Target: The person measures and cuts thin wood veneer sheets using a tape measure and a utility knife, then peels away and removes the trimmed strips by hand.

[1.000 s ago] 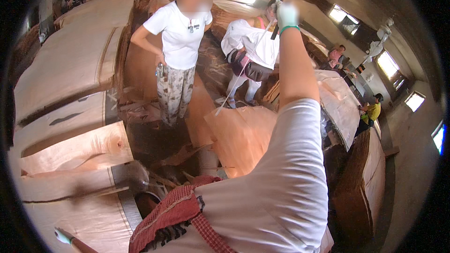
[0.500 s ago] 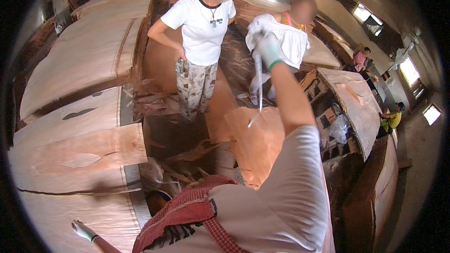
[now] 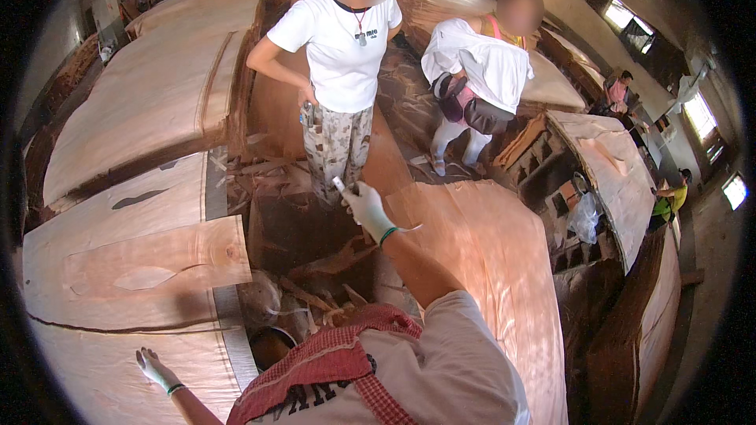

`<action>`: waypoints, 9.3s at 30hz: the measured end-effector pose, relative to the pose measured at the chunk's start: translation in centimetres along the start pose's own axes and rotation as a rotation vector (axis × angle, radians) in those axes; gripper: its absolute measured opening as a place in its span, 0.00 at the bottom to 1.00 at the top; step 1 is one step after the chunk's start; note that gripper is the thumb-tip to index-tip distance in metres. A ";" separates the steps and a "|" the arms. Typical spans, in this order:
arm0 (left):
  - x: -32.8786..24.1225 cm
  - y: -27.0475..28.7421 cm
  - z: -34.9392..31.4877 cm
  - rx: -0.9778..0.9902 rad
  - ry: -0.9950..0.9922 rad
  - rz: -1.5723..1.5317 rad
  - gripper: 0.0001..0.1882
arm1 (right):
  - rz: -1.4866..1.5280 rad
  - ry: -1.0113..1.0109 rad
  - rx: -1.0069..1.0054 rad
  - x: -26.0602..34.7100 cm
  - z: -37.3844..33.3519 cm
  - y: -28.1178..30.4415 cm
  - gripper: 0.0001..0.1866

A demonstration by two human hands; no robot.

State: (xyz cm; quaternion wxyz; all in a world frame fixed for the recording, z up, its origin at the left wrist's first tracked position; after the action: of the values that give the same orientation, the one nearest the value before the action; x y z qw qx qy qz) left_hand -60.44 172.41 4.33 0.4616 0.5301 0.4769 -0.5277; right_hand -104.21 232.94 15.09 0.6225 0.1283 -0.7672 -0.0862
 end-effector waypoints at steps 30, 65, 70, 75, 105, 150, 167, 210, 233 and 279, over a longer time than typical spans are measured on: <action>0.0 -12.0 -21.4 0.486 0.016 -0.068 0.19 | 0.426 -0.008 0.410 1.9 -11.7 -13.9 0.07; 0.6 -25.5 -24.3 0.424 -0.066 0.215 0.19 | -0.161 0.520 -0.394 19.7 22.8 19.1 0.12; -2.5 -27.9 -25.3 0.471 -0.127 0.181 0.17 | 0.058 0.172 -0.191 0.9 16.6 11.1 0.09; -3.5 -28.9 -26.7 0.541 -0.056 0.076 0.17 | 0.381 -0.144 -0.089 -7.4 5.4 3.4 0.07; -9.3 -21.4 -35.2 0.885 0.678 -0.407 0.02 | -0.183 0.219 0.707 -1.7 -17.7 -10.7 0.10; -5.7 -19.4 -34.9 0.856 0.540 -0.237 0.08 | -0.415 0.380 0.816 -4.3 -17.1 -10.4 0.14; -5.9 -19.2 -27.5 0.623 0.191 -0.047 0.02 | -0.316 0.166 0.384 -4.6 -12.4 -2.2 0.13; -5.6 -20.6 -28.5 0.691 0.163 -0.028 0.10 | -0.199 0.204 0.304 -7.0 -9.8 -3.8 0.10; -2.4 -17.2 -29.6 0.662 0.221 0.040 0.13 | -0.189 0.084 0.587 -4.1 -12.9 -7.2 0.10; -0.8 -15.9 -32.8 0.779 0.208 0.017 0.16 | -0.308 0.123 0.687 -3.7 -15.3 -8.3 0.10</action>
State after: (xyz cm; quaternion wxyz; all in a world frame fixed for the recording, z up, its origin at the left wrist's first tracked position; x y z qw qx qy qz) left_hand -72.27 206.84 5.89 0.1798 0.7198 0.2810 -0.6087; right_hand -87.86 226.60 12.47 0.5677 0.4483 -0.6844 0.0916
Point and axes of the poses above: each hand's wrist, its own z-axis towards the middle knuckle, its own y-axis out of the back of the hand, x = y × z, the point moved 1 cm from there along z, towards the middle knuckle, and after that the axes turned 3 degrees about -z, right-handed, at the moved point
